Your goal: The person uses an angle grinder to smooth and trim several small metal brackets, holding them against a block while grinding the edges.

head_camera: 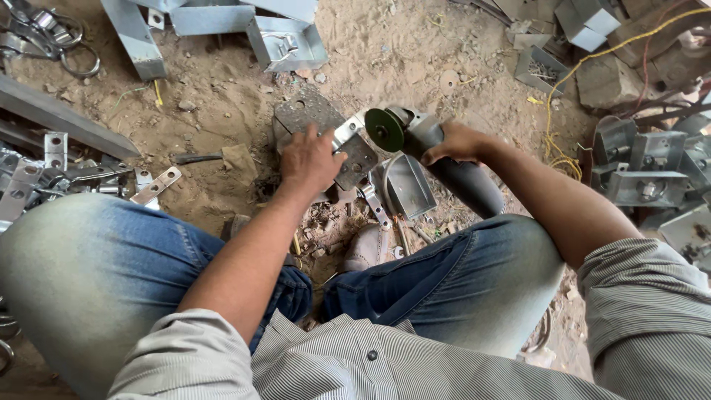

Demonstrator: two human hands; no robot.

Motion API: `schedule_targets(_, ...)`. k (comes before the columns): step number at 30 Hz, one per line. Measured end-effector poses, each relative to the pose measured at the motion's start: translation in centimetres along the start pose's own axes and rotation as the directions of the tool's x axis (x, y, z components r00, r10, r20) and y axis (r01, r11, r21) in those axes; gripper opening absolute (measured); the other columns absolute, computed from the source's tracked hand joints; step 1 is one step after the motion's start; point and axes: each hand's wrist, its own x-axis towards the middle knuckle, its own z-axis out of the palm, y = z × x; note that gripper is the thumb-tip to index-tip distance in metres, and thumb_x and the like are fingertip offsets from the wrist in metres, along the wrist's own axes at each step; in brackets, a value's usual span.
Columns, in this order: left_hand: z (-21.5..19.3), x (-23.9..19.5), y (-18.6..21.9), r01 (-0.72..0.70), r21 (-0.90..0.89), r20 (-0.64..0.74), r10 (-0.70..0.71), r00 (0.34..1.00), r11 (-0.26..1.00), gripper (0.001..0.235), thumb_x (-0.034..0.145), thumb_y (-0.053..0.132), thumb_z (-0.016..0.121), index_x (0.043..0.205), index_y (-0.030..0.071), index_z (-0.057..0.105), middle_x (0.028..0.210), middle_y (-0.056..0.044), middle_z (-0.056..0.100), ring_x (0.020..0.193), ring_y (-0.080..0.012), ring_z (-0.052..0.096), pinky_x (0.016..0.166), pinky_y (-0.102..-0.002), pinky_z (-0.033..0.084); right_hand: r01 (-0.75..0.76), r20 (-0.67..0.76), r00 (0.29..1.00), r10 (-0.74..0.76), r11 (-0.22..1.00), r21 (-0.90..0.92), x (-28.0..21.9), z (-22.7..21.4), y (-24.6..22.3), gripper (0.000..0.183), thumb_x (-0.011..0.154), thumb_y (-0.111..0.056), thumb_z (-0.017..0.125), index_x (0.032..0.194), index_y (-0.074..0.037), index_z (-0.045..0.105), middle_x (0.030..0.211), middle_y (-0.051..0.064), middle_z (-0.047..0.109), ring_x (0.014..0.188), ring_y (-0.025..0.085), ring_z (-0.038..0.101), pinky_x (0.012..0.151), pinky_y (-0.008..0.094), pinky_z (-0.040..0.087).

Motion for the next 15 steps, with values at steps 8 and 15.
schedule_targets(8, -6.9, -2.8, -1.9, 0.129, -0.202, 0.001, -0.132, 0.991, 0.971, 0.035, 0.089, 0.043, 0.08, 0.117, 0.023, 0.073, 0.126, -0.007, 0.065, 0.105, -0.0235, 0.064, 0.087, -0.042, 0.054, 0.152, -0.246, 0.969, -0.036, 0.87, 0.47, -5.5, -2.9, 5.2, 0.066, 0.065, -0.024, 0.084, 0.119, 0.008, 0.064, 0.101, 0.023, 0.068, 0.081, 0.032, 0.066, 0.071, 0.043, 0.055)
schedule_targets(15, -20.1, -4.1, -17.7, 0.093, 0.177, 0.053, -0.104, 0.993, 0.98, 0.046, 0.086, 0.043, 0.087, 0.124, 0.018, 0.076, 0.087, -0.011, 0.076, 0.073, -0.0232, 0.067, 0.07, -0.042, 0.05, 0.536, -0.612, 0.789, -0.054, 0.548, 0.643, -12.9, -6.4, 6.2, 0.062, 0.075, -0.015, 0.084, 0.127, 0.001, 0.054, 0.106, 0.012, 0.068, 0.096, 0.026, 0.072, 0.088, 0.045, 0.064)
